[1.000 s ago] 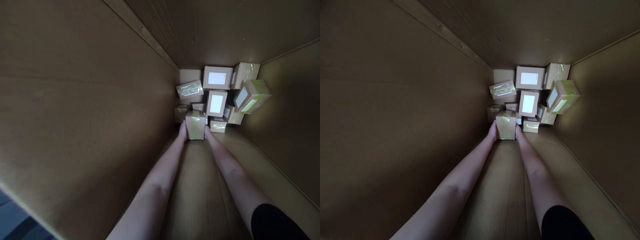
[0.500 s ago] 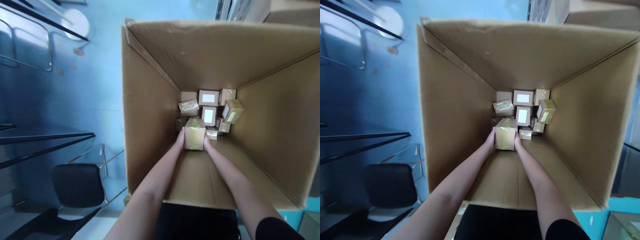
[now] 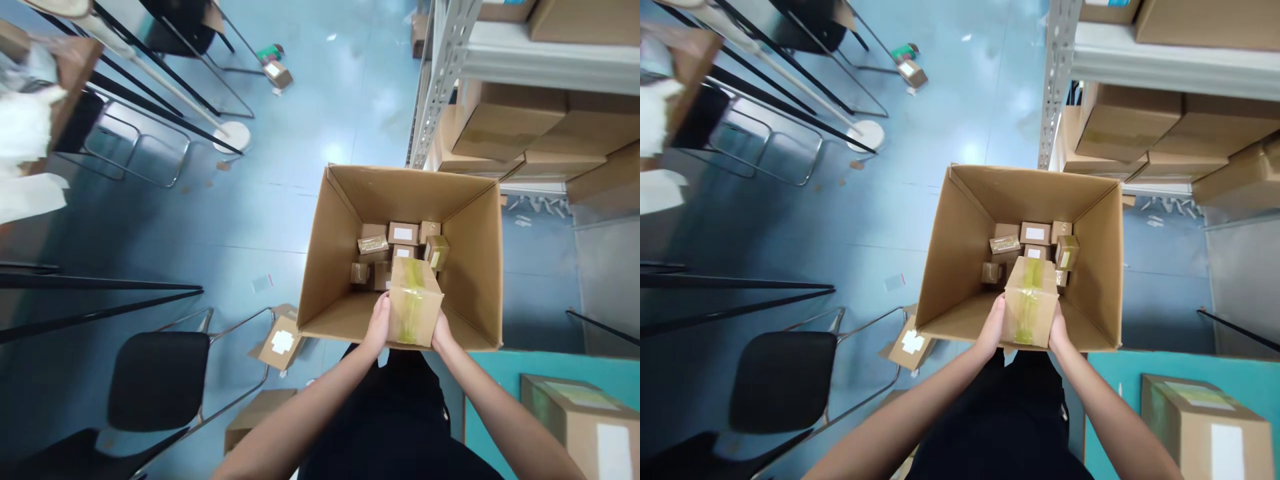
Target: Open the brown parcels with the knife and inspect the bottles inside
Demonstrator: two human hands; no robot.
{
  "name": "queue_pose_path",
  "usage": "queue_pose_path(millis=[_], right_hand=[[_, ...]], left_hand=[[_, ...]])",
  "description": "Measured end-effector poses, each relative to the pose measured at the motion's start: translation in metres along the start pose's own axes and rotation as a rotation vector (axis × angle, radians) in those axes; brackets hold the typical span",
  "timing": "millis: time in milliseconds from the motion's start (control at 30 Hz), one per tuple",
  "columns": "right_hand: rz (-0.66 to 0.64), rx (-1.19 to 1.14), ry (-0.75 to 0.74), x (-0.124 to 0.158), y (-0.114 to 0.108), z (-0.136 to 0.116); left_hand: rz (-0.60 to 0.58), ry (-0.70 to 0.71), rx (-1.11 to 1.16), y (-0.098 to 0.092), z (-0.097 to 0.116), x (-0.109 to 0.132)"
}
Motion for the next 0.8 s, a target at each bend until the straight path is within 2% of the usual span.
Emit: queue_pose_path(millis=[133, 233, 333, 567, 800], right_hand=[[0.012, -0.030, 0.011, 0.055, -0.044, -0.025], [0.059, -0.052, 0.008, 0.087, -0.069, -0.038], [0.094, -0.071, -0.001, 0.110, -0.084, -0.046], [0.173, -0.155, -0.090, 0.154, -0.094, -0.042], [0.201, -0.261, -0.298, 0.206, -0.082, -0.018]], left_hand=[[-0.103, 0.022, -0.031, 0.023, 0.010, 0.050], [-0.227, 0.103, -0.090, 0.034, 0.017, 0.071], [-0.363, 0.143, -0.126, 0.042, 0.022, 0.085], [-0.611, 0.176, -0.230, 0.043, 0.032, 0.105], [-0.866, 0.255, -0.436, 0.017, 0.050, 0.123]])
Point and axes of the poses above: each hand's wrist, its own x-axis away from the middle knuckle, its own y-axis out of the palm, z = x × y, the point moved 5 cm from there along -x, towards the middle knuckle, and after that the axes turned 1 degree about y, right-handed, at the moved point
